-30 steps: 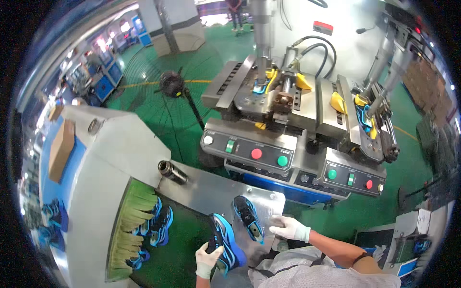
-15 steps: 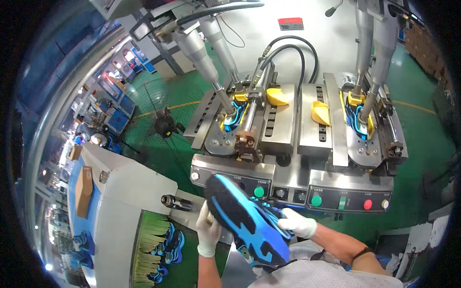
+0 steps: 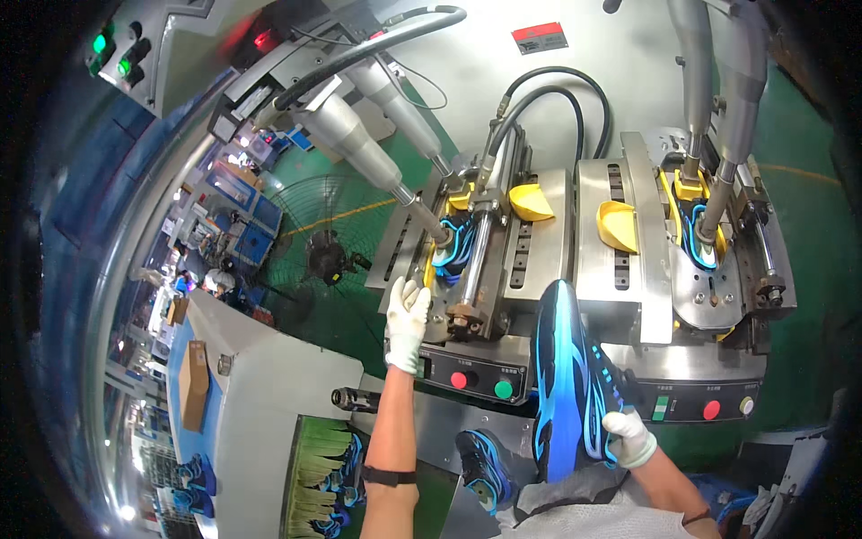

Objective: Operating machinery to assemble or process athletic shoes on a factory production line.

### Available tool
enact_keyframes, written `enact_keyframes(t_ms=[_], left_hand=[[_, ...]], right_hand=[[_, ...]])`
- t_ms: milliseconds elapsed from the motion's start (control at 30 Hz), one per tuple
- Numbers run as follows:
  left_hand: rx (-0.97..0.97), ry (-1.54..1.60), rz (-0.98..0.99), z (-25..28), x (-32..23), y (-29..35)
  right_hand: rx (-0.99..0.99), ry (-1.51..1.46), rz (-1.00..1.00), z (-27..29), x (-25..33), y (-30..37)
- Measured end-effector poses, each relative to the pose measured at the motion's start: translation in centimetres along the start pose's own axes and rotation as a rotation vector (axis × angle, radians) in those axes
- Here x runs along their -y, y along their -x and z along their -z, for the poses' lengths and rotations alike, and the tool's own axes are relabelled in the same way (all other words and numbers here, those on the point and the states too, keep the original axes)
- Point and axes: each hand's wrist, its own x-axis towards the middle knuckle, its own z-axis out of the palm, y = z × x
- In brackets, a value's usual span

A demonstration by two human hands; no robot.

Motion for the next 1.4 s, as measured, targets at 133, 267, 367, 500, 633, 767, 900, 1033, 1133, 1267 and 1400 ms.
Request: enact_keyframes(t_ms=[133, 267, 367, 500, 633, 767, 900, 1033, 1133, 1267, 1400], left_hand=[[0.022, -0.025, 0.042, -1.5, 2.8, -4.7], [-0.003, -0.155, 0.003, -4.3, 8.5, -9.2], [-0.041, -0.414, -0.073, -4.4, 14.0, -12.3], [-0.003, -0.486, -0.068, -7.8, 16.5, -12.6], [-0.025, -0.525, 0.058, -7.9, 14.3, -14.5], [-0.076, -0.614, 0.199, -2.8, 14.6, -16.5], [-0.053, 0.058, 0.152, -0.2, 11.1, -10.9], [-0.051, -0.049, 0.035, 5.4, 4.2, -0.3], [-0.190, 0.017, 0.068, 11.6, 3.0, 9.3], [-0.292, -0.036, 0.271, 16.5, 3.1, 21.4], [-0.410, -0.245, 0.640, 19.7, 5.4, 33.4]], right_hand=[[0.004, 0.067, 0.047, -1.1, 0.7, 2.2], [-0.068, 0.038, 0.014, -1.6, 0.9, 2.9], [-0.062, 0.097, 0.006, -2.1, 1.1, 3.0], [-0.186, 0.199, 0.077, -4.1, 1.8, 2.5], [-0.317, 0.264, -0.001, -4.0, 2.0, 2.1], [-0.293, 0.331, -0.018, -4.9, 1.4, -1.0], [-0.269, 0.407, -0.002, -3.8, 0.2, -2.8], [-0.183, 0.308, -0.034, -9.7, -0.1, -8.8], [-0.039, 0.349, -0.123, -12.6, -2.4, -18.6], [-0.034, 0.409, -0.223, -12.2, -6.4, -35.5], [-0.372, 0.878, -0.155, -11.9, -13.0, -46.5]])
